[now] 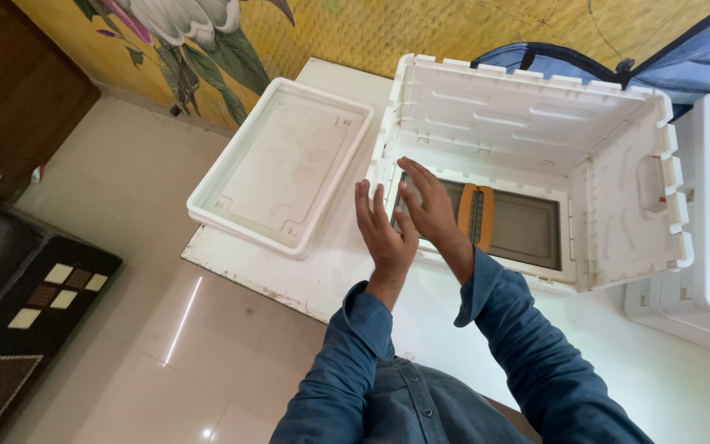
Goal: The person assembles a white plastic cooler by inserting a frame, placing a glass panel, closing the lid, and stacking it with other coolers. The person then lifts and repositions the stacked coolers on the table.
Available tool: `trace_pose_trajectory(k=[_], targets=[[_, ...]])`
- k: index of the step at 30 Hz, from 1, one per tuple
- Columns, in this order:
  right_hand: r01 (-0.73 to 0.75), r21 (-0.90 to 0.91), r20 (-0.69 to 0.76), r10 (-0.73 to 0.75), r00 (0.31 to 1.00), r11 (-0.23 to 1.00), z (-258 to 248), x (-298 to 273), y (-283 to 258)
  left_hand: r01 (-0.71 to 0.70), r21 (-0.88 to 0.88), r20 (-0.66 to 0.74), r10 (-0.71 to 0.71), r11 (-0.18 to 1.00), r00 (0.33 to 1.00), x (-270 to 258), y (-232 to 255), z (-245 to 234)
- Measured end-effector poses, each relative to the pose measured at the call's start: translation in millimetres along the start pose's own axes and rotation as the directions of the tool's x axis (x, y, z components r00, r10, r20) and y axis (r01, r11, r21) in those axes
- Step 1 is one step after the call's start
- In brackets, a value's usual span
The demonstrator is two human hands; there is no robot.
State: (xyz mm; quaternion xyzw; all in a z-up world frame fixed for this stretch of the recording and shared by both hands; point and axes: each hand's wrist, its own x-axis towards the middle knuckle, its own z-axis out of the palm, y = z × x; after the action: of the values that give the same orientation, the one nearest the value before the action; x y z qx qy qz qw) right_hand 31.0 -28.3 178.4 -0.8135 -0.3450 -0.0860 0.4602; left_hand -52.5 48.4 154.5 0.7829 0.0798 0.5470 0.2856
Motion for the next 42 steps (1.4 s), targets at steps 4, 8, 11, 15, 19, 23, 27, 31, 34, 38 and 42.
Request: trace_pose_trajectory(k=[4,8,11,15,19,23,27,31,34,38,42], targets=[[-0.001,-0.09,-0.117,-0.01,0.993,0.996,-24.8,11.7,28.2,-0.1,-0.141,0.106,0.115,0.985,0.988,7.0,18.5,17.1],[0.009,-0.18,-0.19,-0.044,0.981,0.984,-53.4,18.2,59.9,-0.034,-0.182,0.312,0.09,0.983,0.946,10.9,23.9,48.5],[-0.016,-0.263,-0.215,-0.042,0.976,0.965,-78.0,27.3,84.3,0.013,-0.174,0.428,0.064,0.985,0.901,21.6,24.2,83.0],[-0.133,-0.425,-0.241,0.03,0.97,0.895,-99.0,35.4,119.1,0.074,-0.166,0.494,0.018,0.983,0.869,33.4,19.6,128.9],[-0.186,-0.503,-0.292,0.036,0.956,0.844,-119.5,49.1,150.7,0.056,-0.076,0.538,-0.007,0.996,0.843,47.2,15.6,174.5],[-0.197,-0.606,-0.32,-0.01,0.947,0.77,-138.7,66.7,173.1,-0.015,-0.045,0.539,0.037,0.999,0.842,63.6,9.9,214.8],[-0.21,-0.684,-0.252,0.044,0.967,0.698,-159.9,92.1,191.7,-0.108,0.058,0.63,0.047,0.992,0.775,84.9,4.8,253.6],[-0.188,-0.713,-0.156,0.109,0.982,0.676,-170.6,110.6,207.4,-0.156,0.126,0.691,0.026,0.98,0.723,99.4,-2.5,282.0],[-0.187,-0.716,-0.118,0.147,0.982,0.672,-169.4,110.2,214.8,-0.192,0.13,0.708,0.045,0.973,0.705,99.7,-9.7,291.9],[-0.183,-0.724,-0.128,0.131,0.983,0.665,-166.6,110.6,219.7,-0.231,0.144,0.71,0.062,0.962,0.701,102.7,-15.9,297.2],[-0.154,-0.729,-0.14,0.075,0.987,0.667,-164.8,103.0,221.3,-0.212,0.168,0.728,0.024,0.963,0.685,96.6,-11.0,290.6]])
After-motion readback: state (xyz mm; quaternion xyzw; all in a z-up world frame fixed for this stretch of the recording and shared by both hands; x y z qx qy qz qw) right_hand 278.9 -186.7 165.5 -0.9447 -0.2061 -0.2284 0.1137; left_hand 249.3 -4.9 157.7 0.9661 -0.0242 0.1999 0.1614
